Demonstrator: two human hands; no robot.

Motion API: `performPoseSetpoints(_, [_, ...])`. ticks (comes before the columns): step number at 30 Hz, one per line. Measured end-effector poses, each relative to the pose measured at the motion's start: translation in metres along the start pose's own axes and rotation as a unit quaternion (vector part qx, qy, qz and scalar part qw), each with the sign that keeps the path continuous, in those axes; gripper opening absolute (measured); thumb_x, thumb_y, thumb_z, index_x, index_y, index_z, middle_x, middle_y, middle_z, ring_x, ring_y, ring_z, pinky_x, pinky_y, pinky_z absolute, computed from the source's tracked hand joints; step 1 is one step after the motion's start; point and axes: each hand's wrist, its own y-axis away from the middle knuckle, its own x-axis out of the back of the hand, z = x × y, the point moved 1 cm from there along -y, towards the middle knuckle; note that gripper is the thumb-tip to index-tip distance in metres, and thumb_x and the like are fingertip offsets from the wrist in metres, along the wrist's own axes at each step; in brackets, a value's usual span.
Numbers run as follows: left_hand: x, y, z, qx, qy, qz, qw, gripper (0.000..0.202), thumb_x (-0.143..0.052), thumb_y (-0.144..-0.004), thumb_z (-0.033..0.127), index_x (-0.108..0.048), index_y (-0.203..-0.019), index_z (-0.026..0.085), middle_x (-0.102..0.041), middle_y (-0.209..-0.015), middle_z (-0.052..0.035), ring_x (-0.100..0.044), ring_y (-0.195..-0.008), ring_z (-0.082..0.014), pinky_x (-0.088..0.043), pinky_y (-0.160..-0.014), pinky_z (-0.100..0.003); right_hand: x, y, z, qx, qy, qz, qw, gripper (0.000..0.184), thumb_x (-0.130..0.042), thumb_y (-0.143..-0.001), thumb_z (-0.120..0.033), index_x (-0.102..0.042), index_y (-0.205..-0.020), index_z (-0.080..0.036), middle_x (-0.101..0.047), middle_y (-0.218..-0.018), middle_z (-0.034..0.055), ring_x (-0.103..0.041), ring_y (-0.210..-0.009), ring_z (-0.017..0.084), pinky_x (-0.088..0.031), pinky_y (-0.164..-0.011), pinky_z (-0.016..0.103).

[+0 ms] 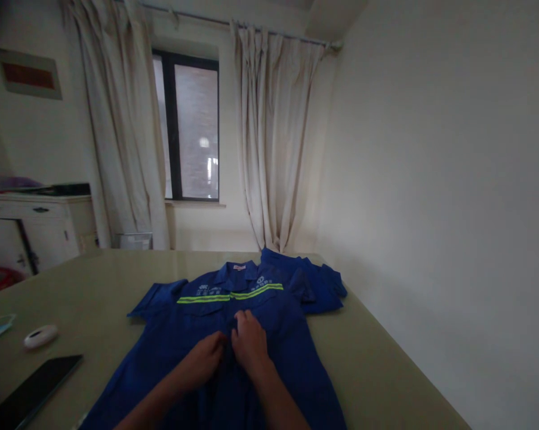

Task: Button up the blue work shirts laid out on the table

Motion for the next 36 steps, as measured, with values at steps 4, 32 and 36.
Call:
performPoseSetpoints(4, [-0.001, -0.027, -0.003, 0.058, -0.011, 0.048, 0.997, 0.033, -0.035, -0.099, 0.017, -0.067, -0.107, 0.018, -0.076, -0.104, -0.0094, -0.07, -0.1, -0.0205, -0.046, -0.083, -0.027, -0.02, 0.001, 0.008, 0.003, -0.017, 0.003, 1.0, 0.02, -0.056, -0.093, -0.022, -0.069, -0.107, -0.026, -0.067, -0.113, 0.0036, -0.067, -0.106, 0.018, -0.048, -0.087, 0.025])
performPoseSetpoints(32, [-0.016, -0.056, -0.014, 0.037, 0.125, 0.172, 0.976, 0.02, -0.05, -0.095, 0.024, -0.067, -0.104, 0.019, -0.076, -0.106, -0.0069, -0.07, -0.1, -0.0204, -0.05, -0.088, -0.029, -0.024, -0.007, 0.014, 0.09, 0.037, 0.001, 0.995, 0.024, -0.041, -0.106, -0.022, -0.064, -0.102, -0.024, -0.066, -0.106, 0.0015, -0.069, -0.087, 0.014, -0.045, -0.069, 0.021])
performPoseSetpoints(36, [-0.016, -0.059, -0.013, 0.019, 0.131, 0.162, 0.978, 0.024, -0.048, -0.096, 0.025, -0.069, -0.106, 0.019, -0.076, -0.108, -0.0069, -0.07, -0.101, -0.0205, -0.051, -0.089, -0.029, -0.02, -0.005, 0.016, 0.06, -0.011, 0.015, 0.998, 0.026, -0.041, -0.105, -0.025, -0.066, -0.099, -0.026, -0.067, -0.104, 0.001, -0.069, -0.087, 0.014, -0.046, -0.072, 0.022])
